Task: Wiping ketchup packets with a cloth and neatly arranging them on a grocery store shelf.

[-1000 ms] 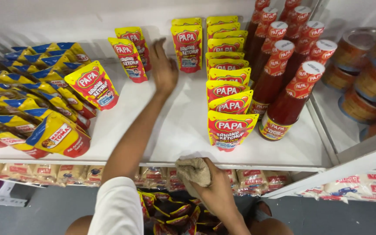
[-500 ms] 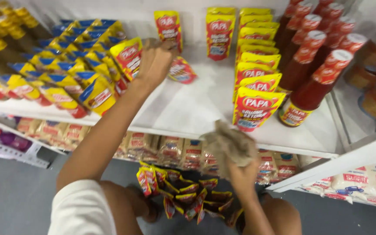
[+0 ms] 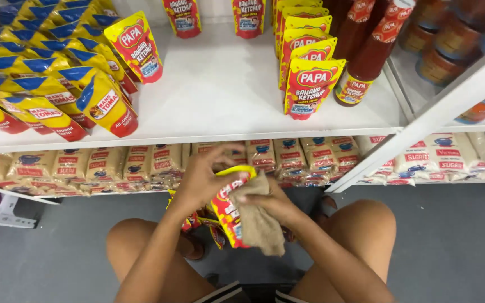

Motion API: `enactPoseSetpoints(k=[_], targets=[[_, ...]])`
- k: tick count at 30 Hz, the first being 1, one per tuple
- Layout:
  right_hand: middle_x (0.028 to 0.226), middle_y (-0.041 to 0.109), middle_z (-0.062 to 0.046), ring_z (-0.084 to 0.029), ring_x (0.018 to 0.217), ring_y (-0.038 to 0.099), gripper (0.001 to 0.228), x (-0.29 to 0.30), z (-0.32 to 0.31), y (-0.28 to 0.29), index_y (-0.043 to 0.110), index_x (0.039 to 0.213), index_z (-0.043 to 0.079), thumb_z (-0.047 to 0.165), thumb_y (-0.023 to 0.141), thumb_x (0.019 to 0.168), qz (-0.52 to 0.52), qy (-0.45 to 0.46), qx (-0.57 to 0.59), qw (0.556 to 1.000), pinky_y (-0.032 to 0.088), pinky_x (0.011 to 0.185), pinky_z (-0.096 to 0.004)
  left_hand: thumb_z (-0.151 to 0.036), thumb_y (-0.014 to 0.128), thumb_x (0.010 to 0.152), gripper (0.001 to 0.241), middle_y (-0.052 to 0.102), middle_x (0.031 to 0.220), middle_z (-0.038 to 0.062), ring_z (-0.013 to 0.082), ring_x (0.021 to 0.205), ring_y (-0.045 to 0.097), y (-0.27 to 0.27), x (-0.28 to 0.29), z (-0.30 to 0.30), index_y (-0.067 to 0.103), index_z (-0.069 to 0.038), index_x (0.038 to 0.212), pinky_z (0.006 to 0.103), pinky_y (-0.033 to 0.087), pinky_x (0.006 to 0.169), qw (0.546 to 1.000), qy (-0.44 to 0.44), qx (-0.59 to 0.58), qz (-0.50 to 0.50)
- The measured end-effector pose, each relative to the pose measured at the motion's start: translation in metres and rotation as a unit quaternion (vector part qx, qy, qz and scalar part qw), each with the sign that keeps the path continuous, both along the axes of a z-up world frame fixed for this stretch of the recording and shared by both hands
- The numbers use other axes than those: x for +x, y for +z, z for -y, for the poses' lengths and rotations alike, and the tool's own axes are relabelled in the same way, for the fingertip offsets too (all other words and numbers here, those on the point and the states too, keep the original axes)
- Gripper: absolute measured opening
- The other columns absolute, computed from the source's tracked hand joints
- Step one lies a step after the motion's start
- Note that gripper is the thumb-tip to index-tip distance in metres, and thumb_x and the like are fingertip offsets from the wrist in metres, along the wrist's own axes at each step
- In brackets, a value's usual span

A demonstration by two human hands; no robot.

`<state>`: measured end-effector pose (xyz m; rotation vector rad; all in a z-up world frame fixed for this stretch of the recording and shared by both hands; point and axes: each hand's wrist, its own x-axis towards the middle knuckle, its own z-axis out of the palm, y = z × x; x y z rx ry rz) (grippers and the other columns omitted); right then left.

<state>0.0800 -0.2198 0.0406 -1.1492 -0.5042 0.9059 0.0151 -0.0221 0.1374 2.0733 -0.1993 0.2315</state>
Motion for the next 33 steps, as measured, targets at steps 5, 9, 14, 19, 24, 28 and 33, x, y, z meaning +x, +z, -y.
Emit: enactPoseSetpoints(k=[5, 9, 14, 19, 24, 28, 33], targets=[[0.107, 0.074, -0.008, -0.018, 0.095, 0.073, 0.046, 0.007, -0.022, 0.012, 0.06, 0.126, 0.004, 0.03, 0.072, 0.089, -0.042, -0.232, -0.151, 0.96, 0.06, 0.086, -0.034, -0.056, 0.058, 0.096, 0.078, 0.053, 0.153, 0.007, 0.0231, 0.135, 0.056, -0.151, 0.013, 0.0, 0.04, -0.01, 0.155, 0.0396, 0.05, 0.107, 0.859, -0.014, -0.511, -0.031], [0.109, 0.071, -0.008, -0.017, 0.095, 0.068, 0.044, 0.002, -0.044, -0.033, 0.06, 0.128, 0.001, 0.024, 0.073, 0.093, 0.018, -0.283, -0.088, 0.955, 0.057, 0.082, -0.033, -0.068, 0.053, 0.098, 0.086, 0.055, 0.146, 0.017, 0.0328, 0.13, 0.054, -0.225, 0.001, 0.045, 0.042, -0.006, 0.156, 0.0457, 0.046, 0.108, 0.696, 0.011, -0.713, -0.08], [0.131, 0.061, -0.01, -0.019, 0.12, 0.06, 0.045, -0.004, -0.063, -0.043, 0.048, 0.14, -0.002, 0.009, 0.072, 0.104, 0.306, -0.371, 0.01, 0.877, 0.051, 0.105, -0.031, -0.035, 0.058, 0.098, 0.069, 0.049, 0.152, 0.009, 0.0247, 0.141, 0.05, -0.144, -0.015, 0.043, 0.029, -0.015, 0.157, 0.0444, 0.04, 0.12, 0.791, 0.038, -0.611, 0.025], [0.148, 0.051, -0.013, -0.023, 0.141, 0.048, 0.054, -0.027, -0.053, 0.001, 0.043, 0.151, 0.002, 0.011, 0.071, 0.106, 0.36, -0.355, 0.058, 0.861, 0.037, 0.124, -0.035, -0.045, 0.045, 0.115, 0.066, 0.048, 0.155, 0.021, 0.0328, 0.141, 0.05, -0.178, -0.015, 0.02, 0.038, 0.002, 0.16, 0.0468, 0.038, 0.123, 0.675, -0.038, -0.737, 0.0], [0.171, 0.03, -0.016, -0.034, 0.164, 0.02, 0.085, -0.056, -0.063, 0.003, 0.034, 0.16, 0.003, 0.028, 0.071, 0.088, 0.535, -0.082, -0.019, 0.841, 0.017, 0.135, -0.048, -0.054, 0.04, 0.107, 0.073, 0.04, 0.161, 0.016, 0.0294, 0.146, 0.045, -0.203, -0.012, 0.008, 0.029, -0.008, 0.162, 0.0459, 0.036, 0.124, 0.7, 0.027, -0.713, 0.039], [0.175, 0.024, -0.02, -0.038, 0.161, 0.028, 0.095, -0.016, -0.04, -0.071, 0.026, 0.165, 0.001, 0.063, 0.056, 0.099, 0.365, -0.125, -0.037, 0.922, 0.026, 0.132, -0.052, -0.057, 0.037, 0.108, 0.079, 0.03, 0.167, 0.018, 0.0296, 0.153, 0.032, -0.197, -0.021, 0.036, 0.021, -0.005, 0.166, 0.0453, 0.025, 0.129, 0.816, 0.002, -0.577, -0.023], [0.178, 0.001, -0.017, -0.036, 0.138, 0.046, 0.107, -0.04, -0.071, -0.022, 0.001, 0.165, 0.009, 0.076, 0.048, 0.096, 0.288, -0.199, 0.021, 0.937, 0.05, 0.095, -0.045, -0.06, 0.034, 0.111, 0.082, 0.022, 0.173, 0.02, 0.0268, 0.161, 0.02, -0.276, -0.018, 0.039, 0.019, -0.003, 0.167, 0.0427, 0.015, 0.133, 0.873, -0.001, -0.486, -0.032]])
